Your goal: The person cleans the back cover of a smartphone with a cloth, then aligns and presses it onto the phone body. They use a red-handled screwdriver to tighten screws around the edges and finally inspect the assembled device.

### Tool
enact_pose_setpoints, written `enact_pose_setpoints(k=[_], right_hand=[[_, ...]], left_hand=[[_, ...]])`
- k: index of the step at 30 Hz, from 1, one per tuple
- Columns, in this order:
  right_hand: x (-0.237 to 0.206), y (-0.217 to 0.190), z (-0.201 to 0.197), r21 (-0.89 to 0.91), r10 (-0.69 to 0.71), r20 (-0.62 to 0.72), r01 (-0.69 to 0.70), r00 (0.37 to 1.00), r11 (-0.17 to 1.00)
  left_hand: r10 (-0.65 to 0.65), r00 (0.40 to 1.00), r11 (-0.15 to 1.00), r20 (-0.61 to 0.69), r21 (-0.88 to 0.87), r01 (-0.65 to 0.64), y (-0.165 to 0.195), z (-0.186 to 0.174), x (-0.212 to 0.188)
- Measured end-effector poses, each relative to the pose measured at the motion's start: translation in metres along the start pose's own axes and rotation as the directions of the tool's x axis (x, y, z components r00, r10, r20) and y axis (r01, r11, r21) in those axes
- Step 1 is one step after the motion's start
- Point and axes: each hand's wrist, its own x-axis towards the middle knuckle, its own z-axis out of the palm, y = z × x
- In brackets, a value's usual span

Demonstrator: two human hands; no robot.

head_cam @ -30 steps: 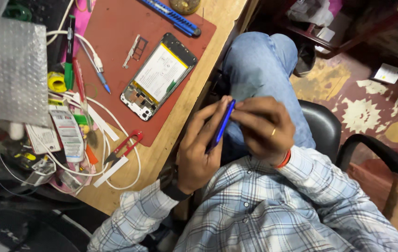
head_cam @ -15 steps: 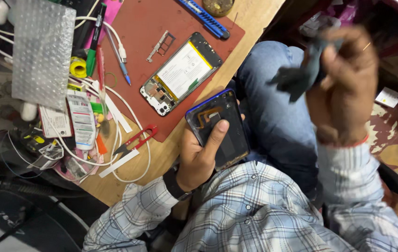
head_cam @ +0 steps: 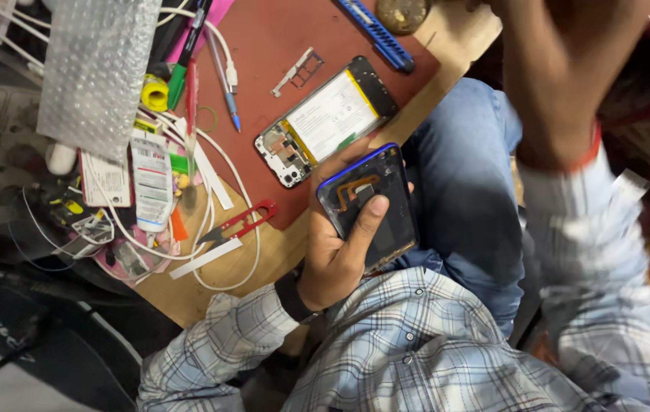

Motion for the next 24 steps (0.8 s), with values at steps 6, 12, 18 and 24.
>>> enact_pose_setpoints(k=[6, 12, 18, 24], right_hand=[[-0.09, -0.051, -0.006, 0.259, 0.126, 0.478, -0.277, 0.869, 0.925], [-0.091, -0.085, 0.002, 0.155, 0.083, 0.64, -0.234, 0.764, 0.96], [-0.03, -0.136, 0.004, -0.13, -0.166, 0.6, 0.3, 0.782, 0.945], [0.031, -0.145, 0.045, -0.177, -0.439, 0.723, 0.758, 0.533, 0.628]], left_hand=[[0.073, 0.997, 0.986, -0.007, 0.153, -0.071, 0.004, -0.01, 0.002], [0.105, 0.994, 0.981, -0.013, 0.168, -0.101, 0.009, -0.01, 0.003], [0.391, 0.918, 0.891, 0.072, 0.22, -0.397, 0.052, -0.051, 0.016], [0.438, 0.898, 0.774, -0.041, 0.526, -0.353, 0.092, -0.12, 0.021]])
